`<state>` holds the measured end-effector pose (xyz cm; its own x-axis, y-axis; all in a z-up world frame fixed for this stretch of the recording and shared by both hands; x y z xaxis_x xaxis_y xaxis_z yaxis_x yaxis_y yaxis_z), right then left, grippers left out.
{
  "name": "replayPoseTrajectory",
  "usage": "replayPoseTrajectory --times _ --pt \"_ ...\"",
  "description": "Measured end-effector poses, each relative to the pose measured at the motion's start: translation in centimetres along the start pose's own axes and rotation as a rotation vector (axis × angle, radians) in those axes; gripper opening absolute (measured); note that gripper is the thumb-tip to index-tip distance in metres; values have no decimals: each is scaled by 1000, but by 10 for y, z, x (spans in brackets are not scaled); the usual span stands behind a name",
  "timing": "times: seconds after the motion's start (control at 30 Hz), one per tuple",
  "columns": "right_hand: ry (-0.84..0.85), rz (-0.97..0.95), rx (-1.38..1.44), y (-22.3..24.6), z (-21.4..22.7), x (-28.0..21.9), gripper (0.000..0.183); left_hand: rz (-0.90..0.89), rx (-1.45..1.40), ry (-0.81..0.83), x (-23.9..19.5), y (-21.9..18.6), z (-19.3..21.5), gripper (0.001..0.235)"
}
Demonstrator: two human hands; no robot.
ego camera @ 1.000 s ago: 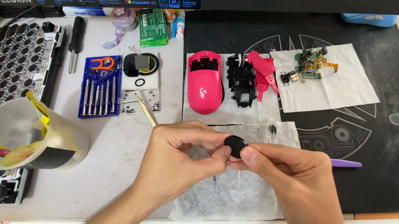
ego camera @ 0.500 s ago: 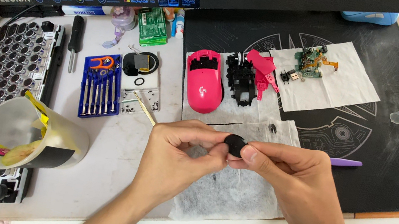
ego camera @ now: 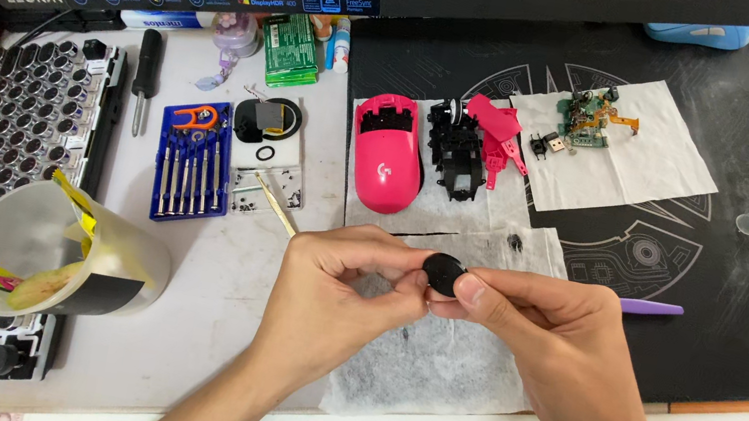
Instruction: The person cleans a small black circular mouse component using a purple toothbrush and a white cloth. They scrub the surface, wipe it, and inspect it repeatedly while handling a disassembled pink mouse and other tools on the desk.
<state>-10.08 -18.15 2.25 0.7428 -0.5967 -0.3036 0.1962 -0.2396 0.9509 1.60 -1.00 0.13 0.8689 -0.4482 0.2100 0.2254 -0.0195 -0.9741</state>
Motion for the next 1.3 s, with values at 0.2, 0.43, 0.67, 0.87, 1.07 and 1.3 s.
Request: replayPoseTrajectory --times 0.2,0.43,0.67,0.87,1.07,1.3 --pt "-41 -31 -33 0 0 1 26 41 14 -15 0 1 -2 19" --pt "-12 -35 70 -6 -1 5 22 90 5 2 1 3 0 17" --pt "59 19 170 -22 2 11 19 86 43 12 2 0 0 22" --pt "142 42 278 -8 4 14 27 40 -116 109 3 -7 0 24" --pt "215 74 333 -7 6 14 28 115 -121 78 5 -9 -1 23" --pt "70 55 191 -7 4 9 23 197 16 -1 4 -11 -2 14"
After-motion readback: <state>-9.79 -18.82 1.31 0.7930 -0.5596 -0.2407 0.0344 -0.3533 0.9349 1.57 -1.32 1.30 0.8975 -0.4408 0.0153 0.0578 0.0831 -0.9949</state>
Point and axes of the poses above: each hand's wrist, its own x-axis towards the middle knuckle, its own z-axis out of the back of the hand, y = z × x, the point moved 2 cm from there along x, towards the middle knuckle, and after that the axes turned 7 degrees about -y, right-handed, at the moved point
